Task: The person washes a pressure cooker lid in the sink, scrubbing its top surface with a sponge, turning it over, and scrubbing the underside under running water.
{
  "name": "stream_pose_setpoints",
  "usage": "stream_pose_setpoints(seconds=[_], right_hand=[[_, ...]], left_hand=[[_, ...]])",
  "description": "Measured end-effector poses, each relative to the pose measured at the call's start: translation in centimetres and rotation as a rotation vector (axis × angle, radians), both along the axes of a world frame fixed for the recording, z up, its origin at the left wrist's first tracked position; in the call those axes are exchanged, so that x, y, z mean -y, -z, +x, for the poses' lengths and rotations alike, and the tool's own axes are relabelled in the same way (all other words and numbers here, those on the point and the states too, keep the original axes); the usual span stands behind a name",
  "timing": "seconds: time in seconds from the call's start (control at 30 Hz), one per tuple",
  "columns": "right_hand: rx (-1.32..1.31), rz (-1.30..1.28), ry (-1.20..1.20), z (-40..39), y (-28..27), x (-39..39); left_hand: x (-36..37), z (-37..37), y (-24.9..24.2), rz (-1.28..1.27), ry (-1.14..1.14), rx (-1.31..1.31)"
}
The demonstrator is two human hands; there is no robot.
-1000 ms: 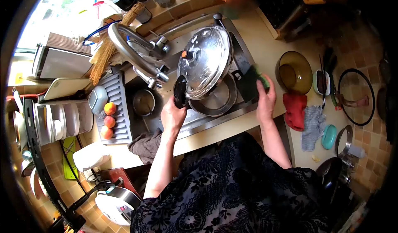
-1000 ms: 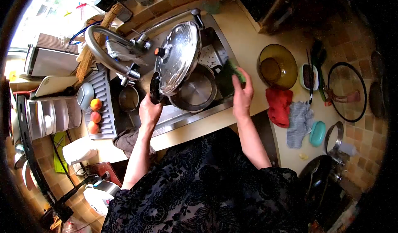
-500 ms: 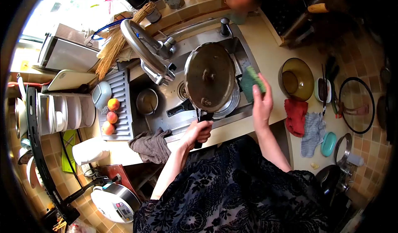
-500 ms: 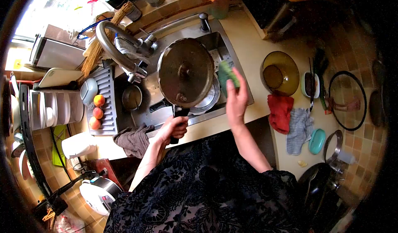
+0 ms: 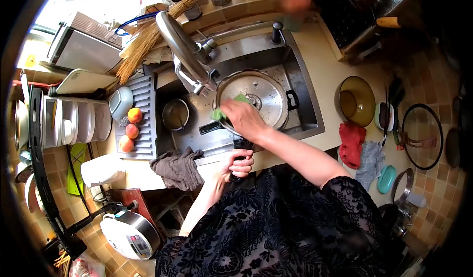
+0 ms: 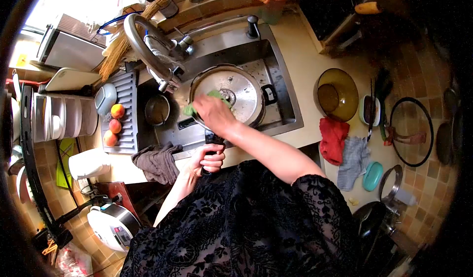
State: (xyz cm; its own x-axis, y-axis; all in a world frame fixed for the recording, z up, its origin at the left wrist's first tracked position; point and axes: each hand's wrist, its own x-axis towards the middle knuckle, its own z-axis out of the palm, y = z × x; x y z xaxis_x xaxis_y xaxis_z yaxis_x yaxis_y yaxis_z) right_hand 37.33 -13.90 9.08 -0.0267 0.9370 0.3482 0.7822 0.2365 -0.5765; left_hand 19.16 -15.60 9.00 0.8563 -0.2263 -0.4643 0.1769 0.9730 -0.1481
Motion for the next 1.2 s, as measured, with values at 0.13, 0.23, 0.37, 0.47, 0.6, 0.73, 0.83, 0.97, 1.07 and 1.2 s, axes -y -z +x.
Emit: stream_pose_setpoints(seconds=[0.13,0.23,0.37,0.47,0.6,0.73,0.83,0.97,1.07,1.2], right_hand=[[-0.143,0.129,0.236,2.9,-2.1,-2.2],[-0.399,-0.135,0.507,7.6,-2.2,-2.3],[-0.301,-0.070,0.646,8.9,-0.9,-1.3],[-0.231,-0.003,0.460,4.8,-0.9,0.7],[-0.192,-0.278,0.043,-2.3,2.3,3.7],[0.052,-0.244,-0.004,-2.2,5.9,2.0],[0.121,-0.195,-0.017,2.4,7.3,-0.6],[0.235,-0.147,0.010,7.6,7.2,2.9],[0.209,-0.204,0.080,8.1,6.2,6.7],[0.097,-0.389,0.152,6.1,3.9,9.1]], left_hand=[[-0.2,-0.5,1.4,0.007,0.035,0.036],[-1.2,-1.5,2.4,-0.060,0.064,0.053],[-2.1,-2.8,3.6,-0.168,0.094,0.053],[-2.7,-3.0,3.0,-0.070,0.130,-0.065],[-2.3,-1.6,-0.7,0.869,0.374,-0.527],[-3.2,-3.2,2.0,1.234,0.585,-0.539],[-3.7,-3.0,1.3,1.390,0.617,-0.612],[-4.5,-2.6,0.9,1.465,0.614,-0.692],[-4.9,-2.8,1.1,1.452,0.622,-0.654],[-5.6,-3.8,0.7,1.396,0.607,-0.558]])
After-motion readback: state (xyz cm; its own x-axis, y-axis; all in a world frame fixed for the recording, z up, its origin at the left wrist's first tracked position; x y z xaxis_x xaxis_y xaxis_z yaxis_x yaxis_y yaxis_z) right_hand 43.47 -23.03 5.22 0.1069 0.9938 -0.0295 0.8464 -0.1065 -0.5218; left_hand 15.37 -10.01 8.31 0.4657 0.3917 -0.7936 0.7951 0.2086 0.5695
